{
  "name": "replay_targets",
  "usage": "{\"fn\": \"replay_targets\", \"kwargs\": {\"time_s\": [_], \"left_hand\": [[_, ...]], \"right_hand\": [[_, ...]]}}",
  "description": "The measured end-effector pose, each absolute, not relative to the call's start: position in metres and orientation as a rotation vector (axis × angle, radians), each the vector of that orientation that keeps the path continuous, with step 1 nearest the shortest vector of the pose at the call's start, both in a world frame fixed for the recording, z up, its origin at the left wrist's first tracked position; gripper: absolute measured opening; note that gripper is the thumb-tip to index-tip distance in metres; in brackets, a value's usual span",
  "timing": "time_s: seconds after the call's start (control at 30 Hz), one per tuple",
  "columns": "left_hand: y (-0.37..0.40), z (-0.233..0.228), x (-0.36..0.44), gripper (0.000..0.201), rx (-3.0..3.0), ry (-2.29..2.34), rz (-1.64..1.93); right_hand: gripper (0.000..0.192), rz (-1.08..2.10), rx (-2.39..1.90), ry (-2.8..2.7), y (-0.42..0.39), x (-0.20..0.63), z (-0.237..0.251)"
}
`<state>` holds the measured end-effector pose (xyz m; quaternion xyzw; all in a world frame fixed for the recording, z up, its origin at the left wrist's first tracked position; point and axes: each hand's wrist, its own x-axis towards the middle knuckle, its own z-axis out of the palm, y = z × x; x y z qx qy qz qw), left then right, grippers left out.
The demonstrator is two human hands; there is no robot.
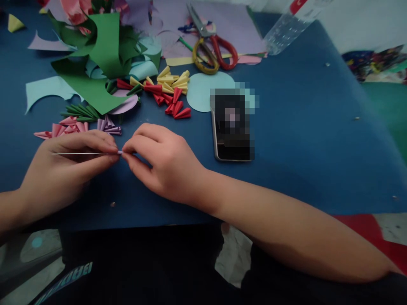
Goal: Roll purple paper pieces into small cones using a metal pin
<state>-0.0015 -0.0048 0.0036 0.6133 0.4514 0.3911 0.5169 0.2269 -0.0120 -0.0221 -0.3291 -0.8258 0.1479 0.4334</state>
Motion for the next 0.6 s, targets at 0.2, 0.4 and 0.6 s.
{"fn": "replay_targets", "kwargs": {"time_s": [0.2,0.4,0.6], "left_hand": [[-0.006,-0.007,-0.007,0.031,1.325,0.929,1.043],[-0.008,-0.006,-0.007,0.022,1.262,0.897,1.003],[-0.008,-0.004,-0.010,0.013,1.343,0.817,0.977]], "right_hand": [[0.014,1.277,-0.837,-1.562,-0.012,0.221,-0.019],[0.030,1.439,-0.799,-1.343,-0.016,0.218,-0.014],[0.032,1.353,-0.892,-1.343,-0.016,0.219,-0.010]]}}
